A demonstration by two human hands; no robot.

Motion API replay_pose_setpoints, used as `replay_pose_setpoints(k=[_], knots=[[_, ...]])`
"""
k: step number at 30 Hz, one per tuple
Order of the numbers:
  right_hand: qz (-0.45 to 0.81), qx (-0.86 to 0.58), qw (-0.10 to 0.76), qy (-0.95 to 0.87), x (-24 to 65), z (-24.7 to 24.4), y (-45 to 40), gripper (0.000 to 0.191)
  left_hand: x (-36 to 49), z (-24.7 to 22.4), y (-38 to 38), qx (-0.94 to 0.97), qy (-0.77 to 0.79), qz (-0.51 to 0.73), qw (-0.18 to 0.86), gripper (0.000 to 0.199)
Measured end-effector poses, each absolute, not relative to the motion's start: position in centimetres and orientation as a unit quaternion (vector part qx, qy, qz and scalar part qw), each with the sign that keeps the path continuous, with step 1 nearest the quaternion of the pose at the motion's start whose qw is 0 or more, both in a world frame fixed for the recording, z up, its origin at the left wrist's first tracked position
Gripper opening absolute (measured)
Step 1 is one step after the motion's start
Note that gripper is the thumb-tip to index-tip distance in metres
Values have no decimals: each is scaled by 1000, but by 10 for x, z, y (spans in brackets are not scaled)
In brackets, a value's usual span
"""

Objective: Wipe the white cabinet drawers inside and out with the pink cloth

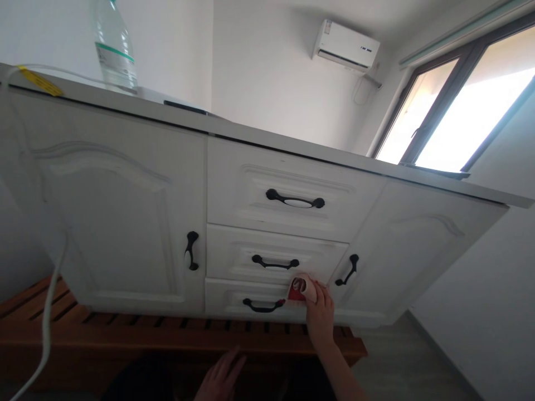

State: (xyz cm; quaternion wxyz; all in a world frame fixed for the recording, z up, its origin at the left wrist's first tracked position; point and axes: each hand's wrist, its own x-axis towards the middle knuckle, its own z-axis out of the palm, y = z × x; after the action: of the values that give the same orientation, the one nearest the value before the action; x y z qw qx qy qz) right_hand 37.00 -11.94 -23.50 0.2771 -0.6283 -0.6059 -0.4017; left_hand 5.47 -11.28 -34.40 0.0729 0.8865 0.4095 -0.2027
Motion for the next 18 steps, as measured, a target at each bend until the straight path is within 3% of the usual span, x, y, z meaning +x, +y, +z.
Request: replay_pose_setpoints(k=[4,9,14,18], knots=[[-364,-689,277,-563,346,-267,-135,56,87,-318,-93,903,402,119,92,76],[-235,-689,330,-602,302,-297,-158,74,112,-285,-65,898,403,112,138,72],[-89,-681,377,-622,276,-295,-162,84,119,-277,-53,891,413,116,150,72],[-40,-680,399,-614,265,-290,-159,86,120,-277,-45,885,407,141,179,61]])
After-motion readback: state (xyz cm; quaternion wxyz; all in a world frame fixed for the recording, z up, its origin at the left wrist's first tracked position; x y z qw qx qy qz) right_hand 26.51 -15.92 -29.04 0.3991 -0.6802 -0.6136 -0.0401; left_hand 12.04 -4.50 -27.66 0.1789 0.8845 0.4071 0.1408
